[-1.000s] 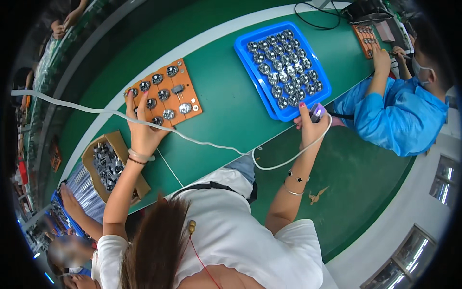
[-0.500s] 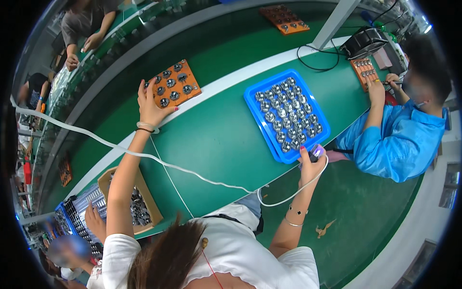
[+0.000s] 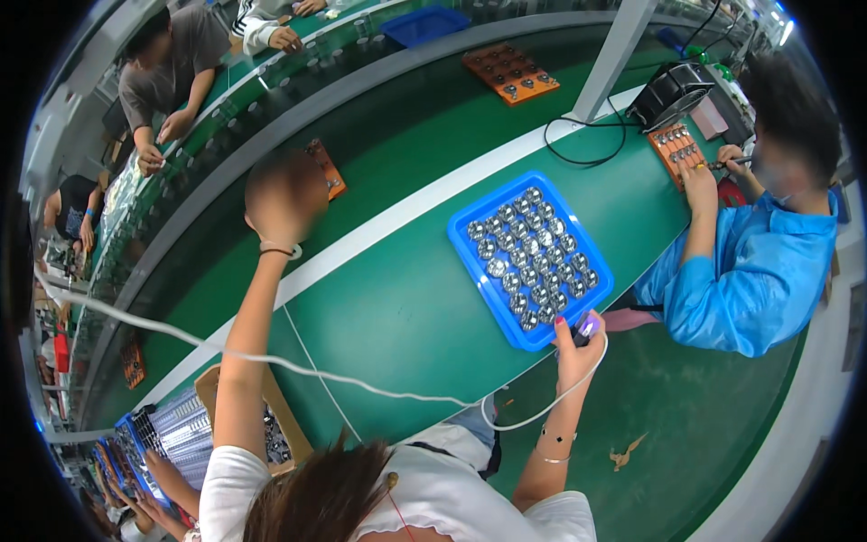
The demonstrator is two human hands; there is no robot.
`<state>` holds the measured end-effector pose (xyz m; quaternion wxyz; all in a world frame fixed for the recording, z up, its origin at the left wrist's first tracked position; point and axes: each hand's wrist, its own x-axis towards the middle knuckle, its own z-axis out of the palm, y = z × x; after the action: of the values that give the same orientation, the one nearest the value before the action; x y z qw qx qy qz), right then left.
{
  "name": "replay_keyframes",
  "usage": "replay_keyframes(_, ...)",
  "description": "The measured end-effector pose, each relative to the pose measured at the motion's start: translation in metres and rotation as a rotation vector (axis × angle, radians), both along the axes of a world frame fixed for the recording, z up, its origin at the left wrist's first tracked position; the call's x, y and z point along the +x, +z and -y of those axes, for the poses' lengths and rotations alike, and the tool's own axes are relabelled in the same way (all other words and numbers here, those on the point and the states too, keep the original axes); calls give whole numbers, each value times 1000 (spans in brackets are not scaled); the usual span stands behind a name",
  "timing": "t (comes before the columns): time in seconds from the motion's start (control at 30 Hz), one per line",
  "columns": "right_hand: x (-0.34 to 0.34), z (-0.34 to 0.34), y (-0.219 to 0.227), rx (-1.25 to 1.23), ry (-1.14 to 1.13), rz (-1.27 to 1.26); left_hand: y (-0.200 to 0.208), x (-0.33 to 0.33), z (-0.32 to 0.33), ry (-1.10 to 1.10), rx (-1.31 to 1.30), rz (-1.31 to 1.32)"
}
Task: Assembling and inspecting electronic components on a production line using a handheld probe.
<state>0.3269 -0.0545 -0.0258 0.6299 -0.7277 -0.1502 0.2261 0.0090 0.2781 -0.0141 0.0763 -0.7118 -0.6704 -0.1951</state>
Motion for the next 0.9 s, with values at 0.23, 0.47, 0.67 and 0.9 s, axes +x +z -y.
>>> replay_keyframes(0.23, -5, 8, -3, 97, -21, -43, 11, 175, -17, -752, -40, 261)
replay_keyframes(0.47, 2, 31, 12, 154, -127, -117, -30, 333, -73, -749, -79, 329)
replay_keyframes(0.67, 10, 38, 13, 147, -91, -103, -37, 352, -88, -696, -40, 171)
replay_keyframes(0.9, 1, 42, 18, 210, -44, -59, -43, 333, -93, -720, -1, 149)
